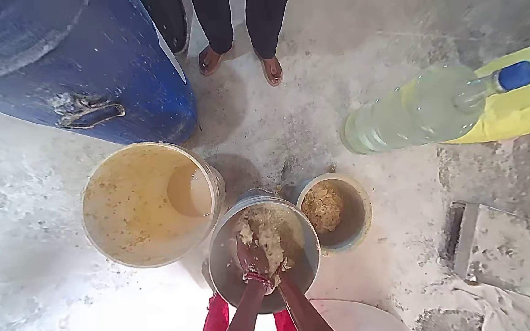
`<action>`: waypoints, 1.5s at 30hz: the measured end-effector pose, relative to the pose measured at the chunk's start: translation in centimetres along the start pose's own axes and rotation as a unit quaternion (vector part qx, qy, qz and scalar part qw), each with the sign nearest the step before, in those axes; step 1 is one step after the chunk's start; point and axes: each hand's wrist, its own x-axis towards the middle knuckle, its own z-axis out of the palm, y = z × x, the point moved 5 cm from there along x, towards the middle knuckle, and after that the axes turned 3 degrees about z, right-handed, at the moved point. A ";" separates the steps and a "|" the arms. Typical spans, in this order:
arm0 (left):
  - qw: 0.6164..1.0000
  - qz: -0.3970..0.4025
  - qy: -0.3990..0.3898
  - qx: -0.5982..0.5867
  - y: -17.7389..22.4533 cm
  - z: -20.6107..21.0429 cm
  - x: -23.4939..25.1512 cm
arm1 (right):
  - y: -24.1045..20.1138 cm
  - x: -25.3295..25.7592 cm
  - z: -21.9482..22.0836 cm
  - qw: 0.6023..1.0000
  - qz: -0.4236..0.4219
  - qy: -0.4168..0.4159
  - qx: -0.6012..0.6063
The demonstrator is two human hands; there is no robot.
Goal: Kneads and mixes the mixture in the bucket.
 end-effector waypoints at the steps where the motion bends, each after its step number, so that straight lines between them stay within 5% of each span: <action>1: 1.000 0.003 -0.005 0.007 0.3 0.0 -0.1 | -0.4 -0.5 -0.2 1.000 -0.018 -0.007 0.014; 8: 0.979 -0.023 -0.169 0.109 -3.7 -0.5 -0.5 | -2.0 -4.8 -1.1 0.997 -0.026 -0.070 0.000; 12: 0.934 -0.037 -0.288 0.206 -2.0 -2.0 -2.3 | -0.8 -4.7 -1.7 0.996 -0.039 -0.082 -0.003; 15: 0.963 0.013 -0.267 0.042 -1.4 -2.5 -2.6 | -2.3 -2.6 -2.9 0.999 -0.022 -0.039 0.023; 17: 0.963 -0.026 -0.232 -0.133 -1.1 -1.5 -1.7 | -4.2 -1.2 -4.2 0.997 -0.008 -0.026 -0.071; 18: 0.967 -0.055 -0.220 -0.117 -0.9 -1.7 -1.3 | -5.5 -0.7 -4.9 0.991 0.015 -0.033 -0.126; 20: 0.953 -0.090 -0.265 0.118 -3.0 -3.1 -0.3 | -7.5 1.1 -6.1 0.972 0.060 -0.036 -0.226; 22: 0.848 -0.097 -0.358 0.379 -4.9 -3.6 1.4 | -9.0 2.3 -7.0 0.958 0.078 -0.006 -0.274; 24: 0.800 -0.107 -0.377 0.454 -6.5 -3.5 3.0 | -8.4 2.9 -7.8 0.952 0.109 0.019 -0.286; 28: 0.906 -0.112 -0.279 0.298 -11.3 -2.5 4.6 | -2.9 4.1 -8.0 0.956 0.151 0.062 -0.245; 30: 0.921 -0.100 -0.282 0.251 -13.6 -1.8 4.2 | -0.5 3.5 -7.0 0.976 0.154 0.081 -0.129; 34: 0.889 -0.079 -0.334 0.302 -13.5 -1.0 3.0 | 3.7 3.5 -4.6 0.970 0.167 0.157 0.086; 36: 0.875 -0.068 -0.342 0.336 -12.3 -1.0 2.5 | 5.2 4.2 -3.3 0.972 0.140 0.174 0.068; 40: 0.925 -0.063 -0.297 0.230 -11.4 -1.3 1.0 | 5.8 4.0 -0.7 0.983 0.097 0.153 0.008; 45: 0.865 -0.074 -0.344 0.359 -7.7 -1.4 -1.0 | 3.0 0.2 1.0 0.990 0.100 0.061 0.072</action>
